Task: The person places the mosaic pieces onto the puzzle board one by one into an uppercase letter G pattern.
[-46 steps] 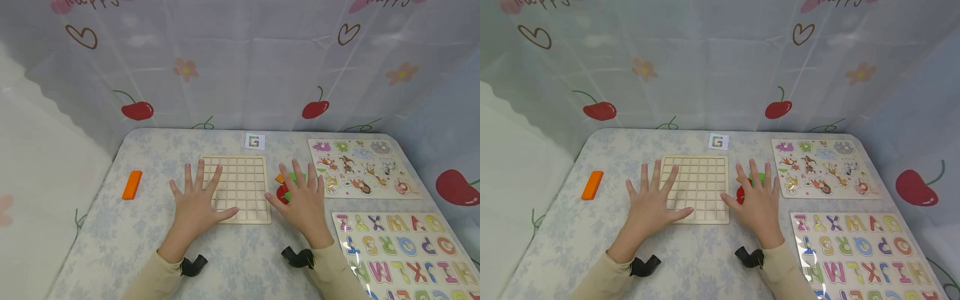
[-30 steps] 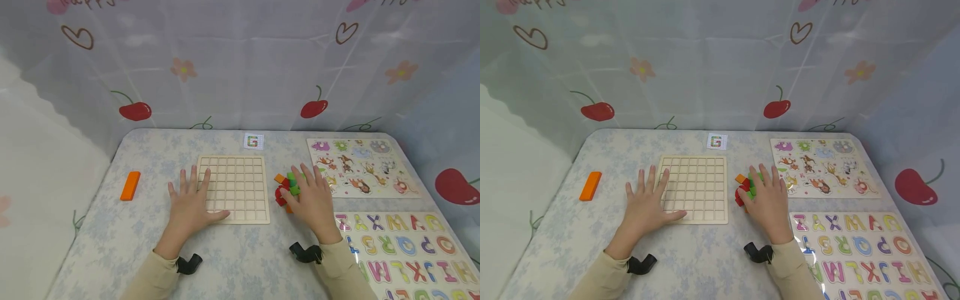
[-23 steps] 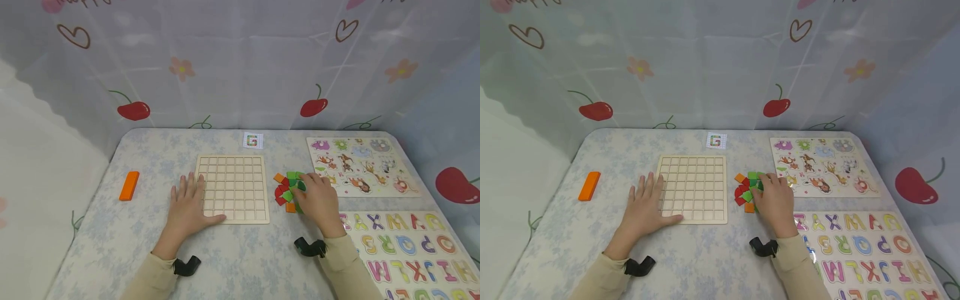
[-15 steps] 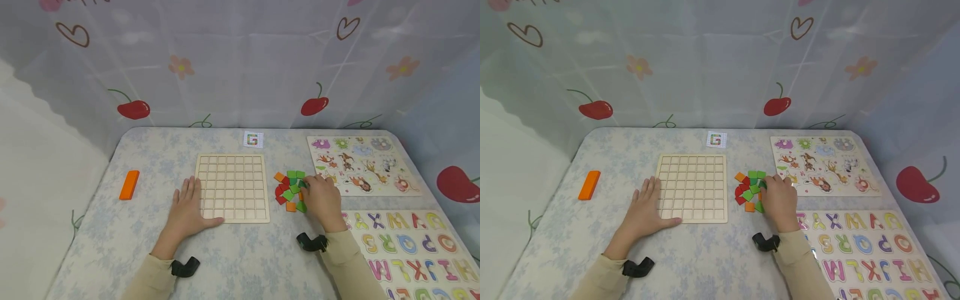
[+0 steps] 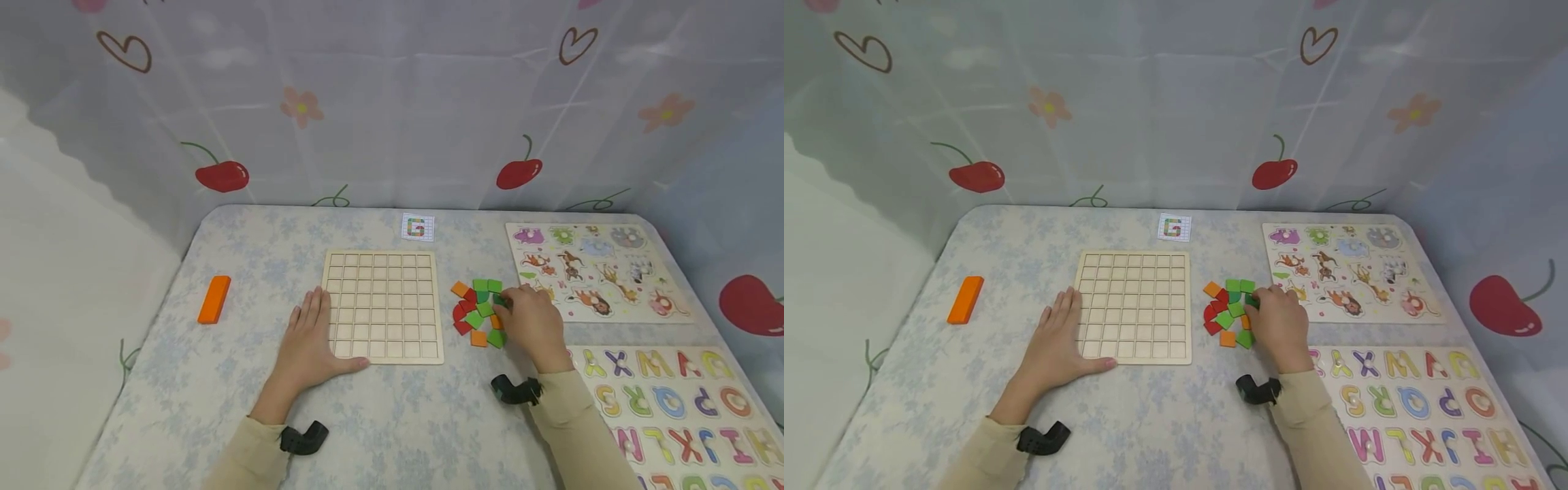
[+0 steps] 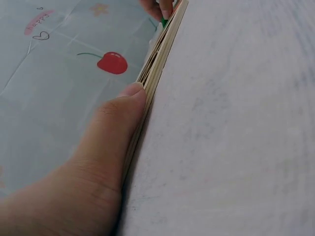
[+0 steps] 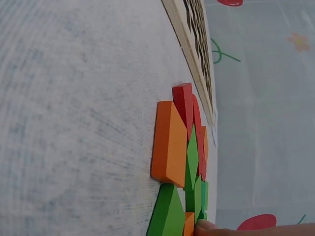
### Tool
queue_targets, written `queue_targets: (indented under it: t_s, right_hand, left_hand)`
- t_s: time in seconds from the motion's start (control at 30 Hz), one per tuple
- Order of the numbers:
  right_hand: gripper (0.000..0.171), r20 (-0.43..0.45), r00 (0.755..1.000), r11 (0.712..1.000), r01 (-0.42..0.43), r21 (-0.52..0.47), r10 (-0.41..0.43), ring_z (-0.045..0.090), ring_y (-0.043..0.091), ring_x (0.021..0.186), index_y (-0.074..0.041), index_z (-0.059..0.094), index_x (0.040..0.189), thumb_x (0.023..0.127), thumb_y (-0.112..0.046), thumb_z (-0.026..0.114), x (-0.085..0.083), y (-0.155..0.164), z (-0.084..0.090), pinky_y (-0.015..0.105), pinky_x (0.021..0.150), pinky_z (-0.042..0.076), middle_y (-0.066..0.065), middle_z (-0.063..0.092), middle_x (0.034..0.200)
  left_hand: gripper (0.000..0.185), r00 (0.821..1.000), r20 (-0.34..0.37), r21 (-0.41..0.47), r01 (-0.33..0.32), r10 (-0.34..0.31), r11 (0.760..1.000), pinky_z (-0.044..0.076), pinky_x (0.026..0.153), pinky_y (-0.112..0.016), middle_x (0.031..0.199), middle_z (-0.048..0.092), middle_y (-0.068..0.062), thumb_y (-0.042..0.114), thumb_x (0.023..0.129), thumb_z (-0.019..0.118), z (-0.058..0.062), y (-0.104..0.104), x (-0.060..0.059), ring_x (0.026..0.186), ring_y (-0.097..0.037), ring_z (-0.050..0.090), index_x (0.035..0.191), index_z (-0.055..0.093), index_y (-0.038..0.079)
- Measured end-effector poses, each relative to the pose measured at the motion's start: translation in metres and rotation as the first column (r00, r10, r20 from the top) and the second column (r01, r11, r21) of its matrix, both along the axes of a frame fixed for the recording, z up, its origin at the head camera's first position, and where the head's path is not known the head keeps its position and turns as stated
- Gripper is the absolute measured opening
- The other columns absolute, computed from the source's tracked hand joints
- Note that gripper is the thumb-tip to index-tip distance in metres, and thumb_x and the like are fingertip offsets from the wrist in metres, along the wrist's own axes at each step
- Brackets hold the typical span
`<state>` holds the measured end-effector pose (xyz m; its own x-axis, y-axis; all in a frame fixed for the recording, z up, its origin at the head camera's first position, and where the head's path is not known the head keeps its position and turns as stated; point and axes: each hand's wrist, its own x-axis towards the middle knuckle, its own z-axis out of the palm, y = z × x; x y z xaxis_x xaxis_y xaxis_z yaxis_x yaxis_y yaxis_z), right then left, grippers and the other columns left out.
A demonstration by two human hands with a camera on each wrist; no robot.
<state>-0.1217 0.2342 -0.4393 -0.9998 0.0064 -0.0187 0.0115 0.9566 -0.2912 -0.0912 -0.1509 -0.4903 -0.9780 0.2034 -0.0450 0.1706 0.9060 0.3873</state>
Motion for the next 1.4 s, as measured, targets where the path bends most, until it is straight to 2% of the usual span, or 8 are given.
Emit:
queue_targets:
  t_s: [0.23,0.4,0.63,0.8,0.97,1.17,1.27,1.4]
  right_hand:
    - [0.028,-0.012,1.000,1.000,-0.004,-0.005,0.004,0.060,0.038,0.088,-0.002,0.072,0.111,0.092,-0.021,0.071,0.000,0.001,0.000,0.048,0.065,0.052,0.019,0.068,0.102]
    - [0.026,0.000,1.000,0.998,0.009,-0.060,-0.009,0.061,0.033,0.086,-0.002,0.069,0.108,0.090,-0.019,0.073,-0.002,0.001,0.002,0.046,0.067,0.052,0.018,0.069,0.101]
    - [0.017,0.061,0.998,0.988,0.008,-0.156,0.001,0.058,0.023,0.074,-0.008,0.063,0.101,0.092,-0.021,0.071,-0.005,0.004,0.008,0.031,0.059,0.041,0.010,0.068,0.091]
    - [0.016,0.066,0.998,0.974,-0.006,-0.228,0.021,0.052,0.021,0.068,-0.010,0.061,0.103,0.094,-0.022,0.068,-0.009,0.000,0.013,0.029,0.057,0.038,0.008,0.067,0.093]
    - [0.016,0.049,0.996,0.953,-0.056,-0.297,0.074,0.048,0.020,0.060,-0.012,0.061,0.105,0.096,-0.022,0.067,-0.023,-0.020,0.017,0.030,0.054,0.040,0.008,0.068,0.096]
    - [0.014,0.071,0.988,0.912,-0.101,-0.398,0.141,0.050,0.020,0.063,-0.015,0.061,0.104,0.096,-0.025,0.067,-0.045,-0.059,0.016,0.030,0.056,0.043,0.005,0.067,0.100]
    - [0.014,0.077,0.982,0.896,-0.125,-0.427,0.173,0.049,0.020,0.062,-0.016,0.062,0.104,0.096,-0.026,0.067,-0.054,-0.081,0.014,0.030,0.055,0.042,0.005,0.068,0.101]
    - [0.013,0.079,0.974,0.889,-0.158,-0.430,0.211,0.049,0.019,0.061,-0.017,0.063,0.104,0.096,-0.026,0.066,-0.065,-0.108,0.009,0.030,0.056,0.042,0.003,0.068,0.102]
  left_hand:
    - [0.149,1.000,-0.008,0.021,-0.010,0.011,1.000,0.006,0.125,-0.055,0.168,-0.002,-0.013,0.097,0.057,0.056,0.000,0.001,0.000,0.156,-0.032,-0.001,0.159,-0.001,0.005]
    - [0.149,1.000,-0.013,0.020,-0.014,0.014,1.000,0.006,0.125,-0.055,0.168,-0.001,-0.013,0.097,0.057,0.055,0.000,0.000,-0.001,0.156,-0.031,-0.001,0.159,-0.001,0.005]
    - [0.149,1.000,-0.022,0.024,-0.019,0.019,1.000,0.006,0.126,-0.054,0.168,0.000,-0.013,0.096,0.057,0.056,0.001,-0.001,-0.001,0.156,-0.030,0.000,0.160,-0.001,0.005]
    - [0.149,1.000,-0.026,0.028,-0.016,0.017,0.999,0.007,0.126,-0.054,0.168,0.001,-0.013,0.097,0.057,0.056,0.002,-0.001,-0.001,0.156,-0.031,0.000,0.160,0.000,0.005]
    - [0.148,0.999,-0.031,0.033,-0.015,0.016,0.999,0.007,0.125,-0.054,0.168,0.001,-0.013,0.096,0.057,0.057,0.003,-0.001,0.000,0.156,-0.031,0.001,0.160,0.001,0.005]
    - [0.148,0.999,-0.029,0.030,-0.015,0.016,0.999,0.007,0.126,-0.053,0.168,0.001,-0.012,0.097,0.057,0.056,0.001,0.000,-0.001,0.156,-0.030,0.001,0.160,0.001,0.005]
    - [0.148,1.000,-0.024,0.023,-0.014,0.015,1.000,0.007,0.126,-0.052,0.168,0.000,-0.012,0.098,0.057,0.054,0.000,0.001,-0.001,0.156,-0.030,0.001,0.160,0.001,0.005]
    - [0.148,1.000,-0.026,0.017,-0.016,0.017,1.000,0.007,0.126,-0.051,0.168,0.001,-0.012,0.098,0.057,0.053,-0.002,0.000,-0.001,0.156,-0.030,0.002,0.160,0.001,0.005]
